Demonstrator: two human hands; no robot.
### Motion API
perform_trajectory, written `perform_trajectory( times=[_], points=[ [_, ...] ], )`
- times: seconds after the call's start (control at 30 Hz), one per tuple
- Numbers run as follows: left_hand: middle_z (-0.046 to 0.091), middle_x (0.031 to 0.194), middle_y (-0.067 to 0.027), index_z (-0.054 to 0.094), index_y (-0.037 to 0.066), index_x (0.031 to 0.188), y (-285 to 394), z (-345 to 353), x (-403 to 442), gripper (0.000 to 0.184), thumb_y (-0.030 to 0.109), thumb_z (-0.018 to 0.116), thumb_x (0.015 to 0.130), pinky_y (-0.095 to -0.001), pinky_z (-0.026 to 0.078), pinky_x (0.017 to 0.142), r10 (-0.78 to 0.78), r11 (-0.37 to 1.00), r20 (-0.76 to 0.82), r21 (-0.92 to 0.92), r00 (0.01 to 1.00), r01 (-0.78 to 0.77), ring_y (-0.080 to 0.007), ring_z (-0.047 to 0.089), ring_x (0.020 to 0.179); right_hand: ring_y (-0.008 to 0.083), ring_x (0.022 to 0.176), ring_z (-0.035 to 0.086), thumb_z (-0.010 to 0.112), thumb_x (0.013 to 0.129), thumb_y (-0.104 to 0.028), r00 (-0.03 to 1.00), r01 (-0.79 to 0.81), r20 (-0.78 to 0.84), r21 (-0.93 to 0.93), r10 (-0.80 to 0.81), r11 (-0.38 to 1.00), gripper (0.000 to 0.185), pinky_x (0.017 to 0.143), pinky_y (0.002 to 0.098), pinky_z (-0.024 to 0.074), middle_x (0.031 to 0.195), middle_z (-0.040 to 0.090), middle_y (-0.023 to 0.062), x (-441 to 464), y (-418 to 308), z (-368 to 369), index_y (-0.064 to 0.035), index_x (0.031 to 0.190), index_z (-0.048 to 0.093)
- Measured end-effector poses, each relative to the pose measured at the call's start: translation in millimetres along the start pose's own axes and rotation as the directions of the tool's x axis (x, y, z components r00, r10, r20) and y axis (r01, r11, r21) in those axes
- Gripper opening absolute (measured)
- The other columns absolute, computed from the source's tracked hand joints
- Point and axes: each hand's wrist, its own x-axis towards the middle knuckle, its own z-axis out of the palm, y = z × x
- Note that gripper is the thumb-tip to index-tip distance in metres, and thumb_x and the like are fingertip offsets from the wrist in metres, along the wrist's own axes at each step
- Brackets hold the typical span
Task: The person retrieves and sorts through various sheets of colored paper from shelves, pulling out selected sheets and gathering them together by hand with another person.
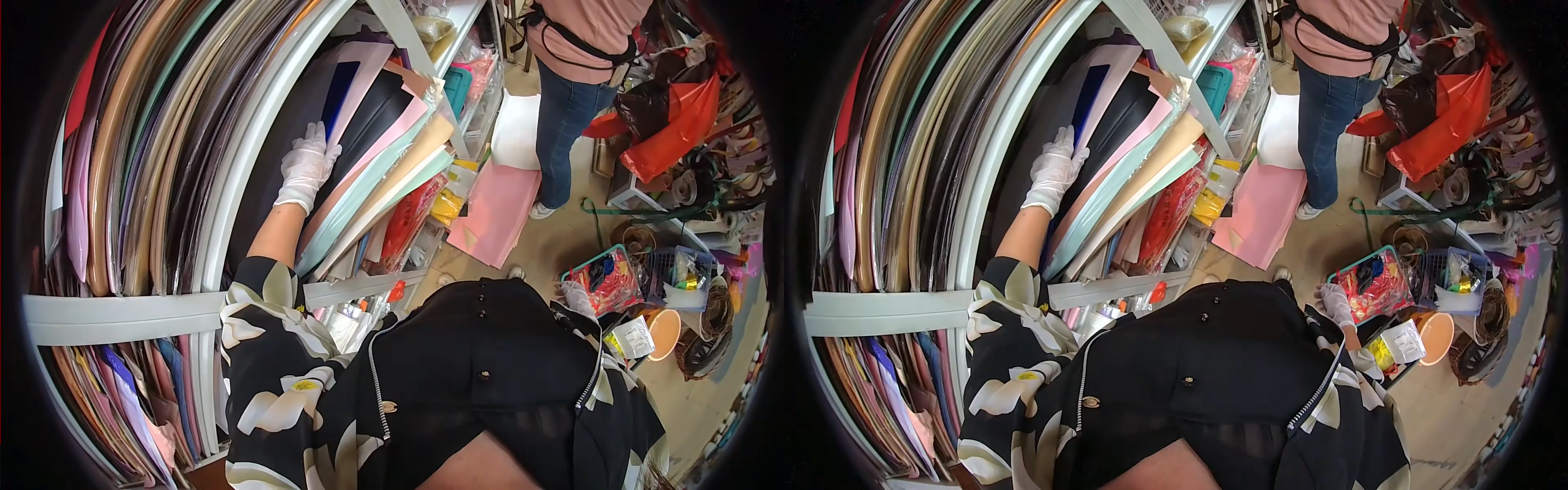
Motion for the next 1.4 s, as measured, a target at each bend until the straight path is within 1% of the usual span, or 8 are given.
perform_trajectory(
  times=[0.2,0.43,0.73,0.87,1.0,1.1,1.23,1.4],
  points=[
    [0.033,0.156,-0.0121,0.029,0.024,0.153,-23,14,-3,0.065,0.059,0.033,0.098,-0.0477,0.041,0.107,-0.117,0.989,0.107,-0.077,0.987,0.125,-0.0407,0.046,0.131,0.0149,0.057,0.058,0.051,0.099,-0.019,0.998,0.050,0.048,0.017,-0.051,0.999,0.021,0.052,0.0294,0.0464,0.082,0.066,0.0059,24,6,-9,-0.0052,0.108,0.063],
    [0.037,0.152,-0.0176,0.028,0.008,0.152,-10,-10,6,0.069,0.046,0.044,0.096,-0.0410,0.040,0.110,-0.209,0.960,0.231,-0.135,0.950,0.244,-0.0318,0.046,0.134,0.0148,0.058,0.058,0.051,0.098,-0.018,0.999,0.030,0.044,0.024,-0.031,0.999,0.020,0.052,0.0289,0.0461,0.082,0.066,0.0059,28,3,-4,-0.0058,0.109,0.063],
    [0.036,0.154,-0.0163,0.028,0.006,0.151,-6,2,33,0.062,0.020,0.045,0.092,-0.0414,0.042,0.108,-0.308,0.932,0.174,-0.141,0.935,0.334,-0.0308,0.048,0.133,0.0147,0.058,0.058,0.051,0.099,-0.019,0.999,0.041,0.009,0.058,-0.042,0.998,0.021,0.052,0.0284,0.0459,0.082,0.066,0.0054,14,2,-1,-0.0046,0.109,0.062],
    [0.041,0.150,-0.0167,0.034,0.007,0.148,4,-28,21,0.058,0.020,0.042,0.092,-0.0416,0.044,0.106,-0.432,0.872,0.266,-0.120,0.862,0.474,-0.0309,0.050,0.131,0.0149,0.055,0.056,0.049,0.100,-0.021,0.998,-0.006,-0.069,0.025,0.008,1.000,0.022,0.050,0.0287,0.0451,0.081,0.066,0.0054,-16,-11,1,-0.0045,0.107,0.063],
    [0.049,0.143,-0.0168,0.049,0.008,0.138,-1,-17,15,0.047,0.022,0.038,0.094,-0.0418,0.048,0.100,-0.351,0.919,0.176,-0.120,0.920,0.374,-0.0312,0.055,0.125,0.0153,0.053,0.057,0.048,0.101,-0.025,0.999,-0.013,-0.045,-0.026,0.012,1.000,0.027,0.048,0.0297,0.0456,0.078,0.066,0.0066,-10,11,-9,-0.0044,0.103,0.064],
    [0.066,0.118,-0.0173,0.064,0.010,0.119,-5,-17,12,0.035,0.021,0.044,0.092,-0.0449,0.050,0.094,-0.335,0.931,0.117,-0.113,0.935,0.348,-0.0353,0.063,0.110,0.0156,0.053,0.058,0.048,0.101,-0.026,0.998,-0.008,-0.056,-0.075,0.004,0.997,0.028,0.049,0.0303,0.0467,0.078,0.067,0.0071,2,21,-10,-0.0037,0.101,0.064],
    [0.070,0.100,-0.0173,0.067,0.010,0.099,-7,-17,8,0.020,0.014,0.049,0.089,-0.0469,0.054,0.081,-0.316,0.942,-0.087,-0.146,0.945,0.301,-0.0377,0.067,0.096,0.0156,0.052,0.057,0.049,0.100,-0.022,0.999,-0.017,-0.043,0.018,0.018,1.000,0.023,0.048,0.0311,0.0454,0.078,0.066,0.0060,12,13,-8,-0.0046,0.104,0.063],
    [0.071,0.090,-0.0139,0.063,0.012,0.090,-1,-9,-11,0.013,0.017,0.052,0.088,-0.0490,0.055,0.071,-0.303,0.949,-0.219,-0.163,0.928,0.271,-0.0373,0.069,0.085,0.0158,0.053,0.057,0.050,0.098,-0.019,0.999,0.012,-0.046,-0.004,-0.012,1.000,0.020,0.047,0.0308,0.0446,0.078,0.065,0.0057,4,-8,-1,-0.0052,0.106,0.062]
  ],
)
